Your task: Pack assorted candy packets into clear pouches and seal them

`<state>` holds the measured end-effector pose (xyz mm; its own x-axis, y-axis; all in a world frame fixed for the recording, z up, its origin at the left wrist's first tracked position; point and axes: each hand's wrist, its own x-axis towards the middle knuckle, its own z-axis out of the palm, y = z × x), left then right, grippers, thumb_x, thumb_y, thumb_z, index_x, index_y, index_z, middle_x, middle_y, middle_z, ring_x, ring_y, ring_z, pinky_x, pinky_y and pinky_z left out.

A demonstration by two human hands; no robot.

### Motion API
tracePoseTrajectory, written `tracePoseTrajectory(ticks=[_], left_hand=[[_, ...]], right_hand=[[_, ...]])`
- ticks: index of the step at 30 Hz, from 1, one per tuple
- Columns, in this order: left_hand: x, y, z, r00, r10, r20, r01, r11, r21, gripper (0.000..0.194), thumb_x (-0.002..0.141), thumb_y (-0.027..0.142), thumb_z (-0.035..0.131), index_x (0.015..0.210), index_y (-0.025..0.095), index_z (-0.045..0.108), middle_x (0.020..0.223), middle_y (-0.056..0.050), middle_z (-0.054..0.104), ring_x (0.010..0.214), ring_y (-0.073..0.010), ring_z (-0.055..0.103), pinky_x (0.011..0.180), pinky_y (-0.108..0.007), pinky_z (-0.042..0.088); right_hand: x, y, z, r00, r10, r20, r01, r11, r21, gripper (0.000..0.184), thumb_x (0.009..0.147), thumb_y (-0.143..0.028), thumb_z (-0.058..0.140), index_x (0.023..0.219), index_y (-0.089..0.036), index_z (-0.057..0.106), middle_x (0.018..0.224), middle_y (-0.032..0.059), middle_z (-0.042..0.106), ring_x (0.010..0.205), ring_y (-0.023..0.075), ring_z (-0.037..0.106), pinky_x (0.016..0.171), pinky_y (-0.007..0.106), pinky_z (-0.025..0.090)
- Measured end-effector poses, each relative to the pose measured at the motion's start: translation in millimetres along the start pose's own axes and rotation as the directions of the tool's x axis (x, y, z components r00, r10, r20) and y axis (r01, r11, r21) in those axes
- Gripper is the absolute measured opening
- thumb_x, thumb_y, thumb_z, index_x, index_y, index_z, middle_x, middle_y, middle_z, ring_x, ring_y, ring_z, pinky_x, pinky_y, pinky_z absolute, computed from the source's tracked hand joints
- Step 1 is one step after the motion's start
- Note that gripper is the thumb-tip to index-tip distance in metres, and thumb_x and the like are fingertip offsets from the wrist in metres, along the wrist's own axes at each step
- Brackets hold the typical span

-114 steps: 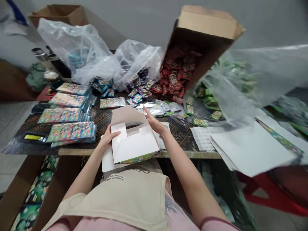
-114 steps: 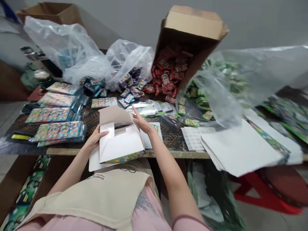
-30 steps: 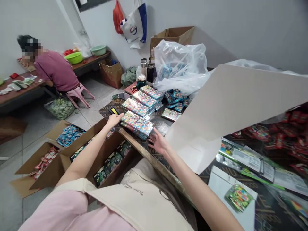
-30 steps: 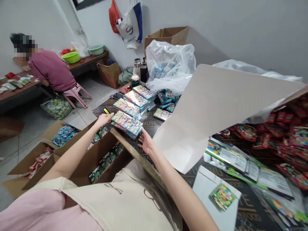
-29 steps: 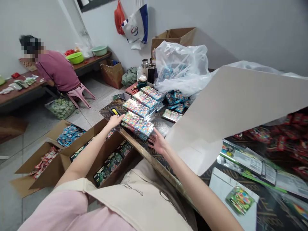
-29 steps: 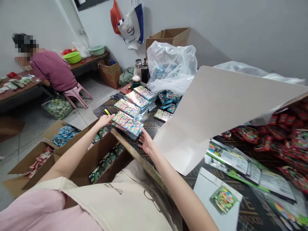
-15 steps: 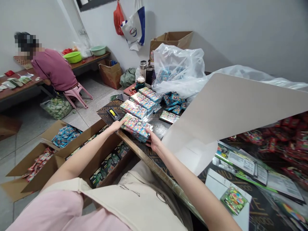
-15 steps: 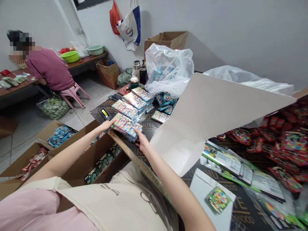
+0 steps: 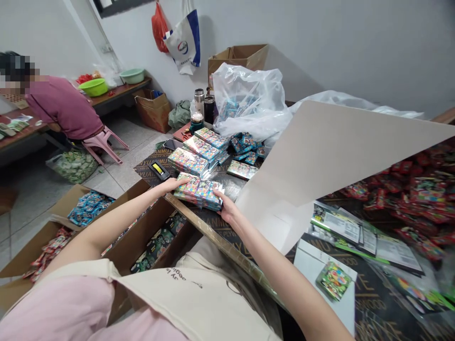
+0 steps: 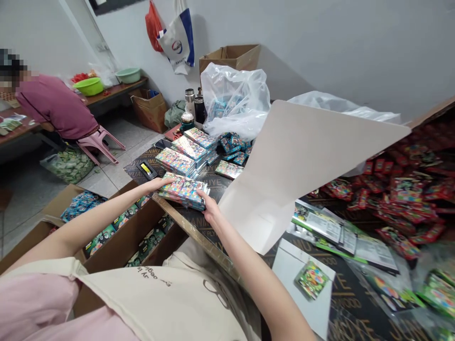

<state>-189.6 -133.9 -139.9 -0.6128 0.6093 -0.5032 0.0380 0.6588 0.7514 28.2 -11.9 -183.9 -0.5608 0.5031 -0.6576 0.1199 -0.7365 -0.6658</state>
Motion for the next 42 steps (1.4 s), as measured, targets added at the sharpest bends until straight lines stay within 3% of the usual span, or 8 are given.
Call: tracePoseTrajectory(ticks=[5,13,17,25,31,35,38,42], left_hand=[[-5.4,4.1,13.3,0.994,0.07,0.079,-0.061,0.992,-0.114,0.063,0.06,0.059,0.075,0.108,0.02,0.069,0.113,-0.007,0.07,0.103,-0.0245,0.065,0.089,-0.029,0.047],[0.0,-1.5,30.7,0.954,-0.07,0.292,0.146,0.958,-0.247,0.054,0.057,0.056,0.078,0.092,0.016,0.073,0.102,-0.012,0.073,0.096,-0.0276,0.067,0.087,-0.034,0.051],[-10.0,0.9,41.0,0.942,-0.026,0.334,0.139,0.937,-0.321,0.048,0.06,0.046,0.079,0.094,0.014,0.071,0.097,-0.012,0.074,0.09,-0.0266,0.069,0.085,-0.034,0.053],[-19.6,-7.1,41.6,0.948,0.278,0.156,-0.16,0.84,-0.519,0.09,0.05,0.021,0.083,0.132,0.021,0.045,0.116,-0.008,0.065,0.104,-0.0265,0.064,0.095,-0.044,0.048],[0.7,-32.9,36.7,0.858,0.498,0.125,-0.398,0.799,-0.451,0.118,0.042,0.028,0.09,0.143,0.023,0.03,0.136,-0.012,0.051,0.128,-0.0344,0.046,0.109,-0.049,0.034],[8.7,-50.9,39.3,0.842,0.513,0.167,-0.426,0.822,-0.378,0.12,0.044,0.038,0.09,0.144,0.022,0.024,0.141,-0.016,0.044,0.131,-0.0367,0.042,0.11,-0.052,0.032],[7.7,-52.1,48.6,0.798,0.566,0.205,-0.503,0.814,-0.291,0.126,0.045,0.038,0.09,0.146,0.022,0.017,0.146,-0.018,0.036,0.136,-0.0361,0.035,0.113,-0.051,0.028],[2.8,-42.5,69.4,0.74,0.627,0.243,-0.602,0.779,-0.177,0.13,0.051,0.041,0.088,0.149,0.023,0.004,0.151,-0.019,0.026,0.138,-0.0349,0.031,0.114,-0.05,0.024]], right_hand=[[-2.2,-0.8,-6.3,1.0,0.024,-0.003,-0.024,1.0,0.019,0.021,0.073,-0.038,0.069,0.084,-0.02,0.065,0.075,0.0018,0.072,0.073,0.0178,0.067,0.068,0.028,0.049],[-6.3,-3.8,-14.0,0.999,-0.032,0.012,0.03,0.99,0.139,0.021,0.068,-0.033,0.071,0.082,-0.018,0.067,0.077,0.0038,0.073,0.074,0.0203,0.067,0.065,0.028,0.052],[-9.0,5.4,-17.3,0.994,-0.105,-0.007,0.105,0.985,0.135,0.023,0.063,-0.032,0.072,0.079,-0.015,0.066,0.08,0.0058,0.073,0.079,0.0225,0.067,0.071,0.03,0.053],[-13.7,30.8,-28.9,0.865,-0.501,0.034,0.5,0.865,0.039,0.084,0.057,-0.043,0.081,0.13,-0.023,0.044,0.126,0.0068,0.06,0.116,0.0263,0.057,0.102,0.042,0.044],[-5.8,25.7,-42.6,0.665,-0.693,0.278,0.736,0.547,-0.4,0.123,0.055,-0.055,0.08,0.151,-0.03,0.008,0.158,0.0069,0.015,0.145,0.0288,0.018,0.116,0.046,0.019],[-12.6,3.4,-41.8,0.589,-0.692,0.418,0.665,0.12,-0.737,0.117,0.06,-0.058,0.076,0.152,-0.03,0.009,0.16,0.0102,-0.003,0.146,0.0358,0.001,0.114,0.054,0.009],[-16.4,-25.4,-35.7,0.622,-0.48,0.618,0.597,-0.22,-0.772,0.124,0.051,-0.059,0.08,0.151,-0.03,0.014,0.158,0.0175,0.005,0.142,0.0463,0.007,0.108,0.063,0.006],[-15.8,-54.4,-31.2,0.708,-0.23,0.668,0.558,-0.398,-0.728,0.131,0.047,-0.052,0.083,0.152,-0.029,0.009,0.137,0.0214,0.042,0.122,0.0451,0.041,0.101,0.063,0.018]])
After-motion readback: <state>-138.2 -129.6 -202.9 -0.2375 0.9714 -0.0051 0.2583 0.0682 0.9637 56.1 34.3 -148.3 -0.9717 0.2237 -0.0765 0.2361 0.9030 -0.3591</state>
